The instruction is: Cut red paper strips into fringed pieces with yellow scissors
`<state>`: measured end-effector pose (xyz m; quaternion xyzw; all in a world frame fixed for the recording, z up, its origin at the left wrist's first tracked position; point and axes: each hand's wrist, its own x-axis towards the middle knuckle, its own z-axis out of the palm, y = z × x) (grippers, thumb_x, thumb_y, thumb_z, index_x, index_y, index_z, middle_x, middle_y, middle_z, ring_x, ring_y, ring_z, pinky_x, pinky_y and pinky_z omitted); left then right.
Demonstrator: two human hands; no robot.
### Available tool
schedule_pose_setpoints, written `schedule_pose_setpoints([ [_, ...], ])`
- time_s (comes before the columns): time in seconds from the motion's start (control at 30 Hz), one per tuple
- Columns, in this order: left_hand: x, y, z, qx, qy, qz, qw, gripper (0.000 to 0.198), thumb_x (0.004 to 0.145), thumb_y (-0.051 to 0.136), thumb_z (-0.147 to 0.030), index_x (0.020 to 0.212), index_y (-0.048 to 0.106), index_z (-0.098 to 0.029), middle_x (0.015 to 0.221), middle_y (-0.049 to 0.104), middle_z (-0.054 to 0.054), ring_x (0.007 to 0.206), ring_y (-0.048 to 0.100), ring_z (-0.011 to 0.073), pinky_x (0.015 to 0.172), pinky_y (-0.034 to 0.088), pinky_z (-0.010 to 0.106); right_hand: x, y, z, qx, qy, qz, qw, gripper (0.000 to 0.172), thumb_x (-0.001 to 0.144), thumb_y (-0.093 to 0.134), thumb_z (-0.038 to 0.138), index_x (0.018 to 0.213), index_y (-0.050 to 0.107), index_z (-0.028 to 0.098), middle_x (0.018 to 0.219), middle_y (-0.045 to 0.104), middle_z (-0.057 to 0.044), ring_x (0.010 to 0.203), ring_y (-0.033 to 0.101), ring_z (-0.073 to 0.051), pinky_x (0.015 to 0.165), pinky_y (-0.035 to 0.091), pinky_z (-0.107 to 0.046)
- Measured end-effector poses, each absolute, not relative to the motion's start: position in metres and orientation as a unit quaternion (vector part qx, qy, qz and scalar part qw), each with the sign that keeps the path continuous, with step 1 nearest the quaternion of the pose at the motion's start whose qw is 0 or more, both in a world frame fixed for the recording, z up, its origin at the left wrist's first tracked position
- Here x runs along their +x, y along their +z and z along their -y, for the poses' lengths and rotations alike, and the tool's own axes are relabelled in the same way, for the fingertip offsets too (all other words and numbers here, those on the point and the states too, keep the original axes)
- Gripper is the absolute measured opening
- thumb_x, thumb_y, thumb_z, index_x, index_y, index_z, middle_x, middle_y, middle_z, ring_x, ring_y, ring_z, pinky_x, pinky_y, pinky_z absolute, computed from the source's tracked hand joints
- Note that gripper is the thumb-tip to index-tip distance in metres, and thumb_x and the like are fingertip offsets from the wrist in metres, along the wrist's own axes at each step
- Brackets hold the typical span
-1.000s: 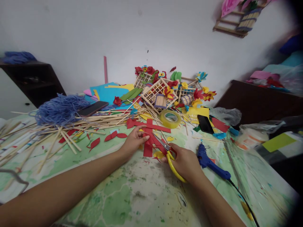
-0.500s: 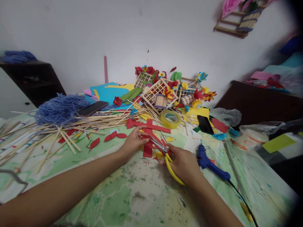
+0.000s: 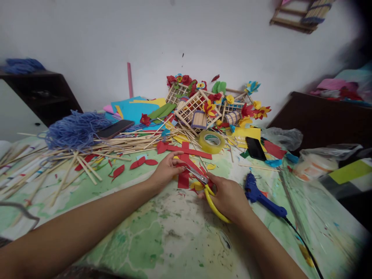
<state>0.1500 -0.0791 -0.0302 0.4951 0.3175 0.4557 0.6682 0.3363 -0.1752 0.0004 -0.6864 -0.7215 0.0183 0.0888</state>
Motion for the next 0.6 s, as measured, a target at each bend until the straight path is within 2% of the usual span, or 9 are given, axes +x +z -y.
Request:
schedule_pose_setpoints([
  [0.6,0.1494,-0.0351,0.0759,0.488,0.459,-0.296,0.681,0.064,0.06,0.073,-0.013,0.116,0.045,-0.021,0.079,0.062,-0.002,0.068,0.059,0.0096,0.065,0.044,0.021,0.3374,0.0049,0.1748,-0.695,0.029,0.717,0.044,0.062,0.074,0.043,0.067,0.121,0.054,0.027,0.08,0.07,-0.006,0.072,0.063,-0.023,0.053,0.03,-0.026],
])
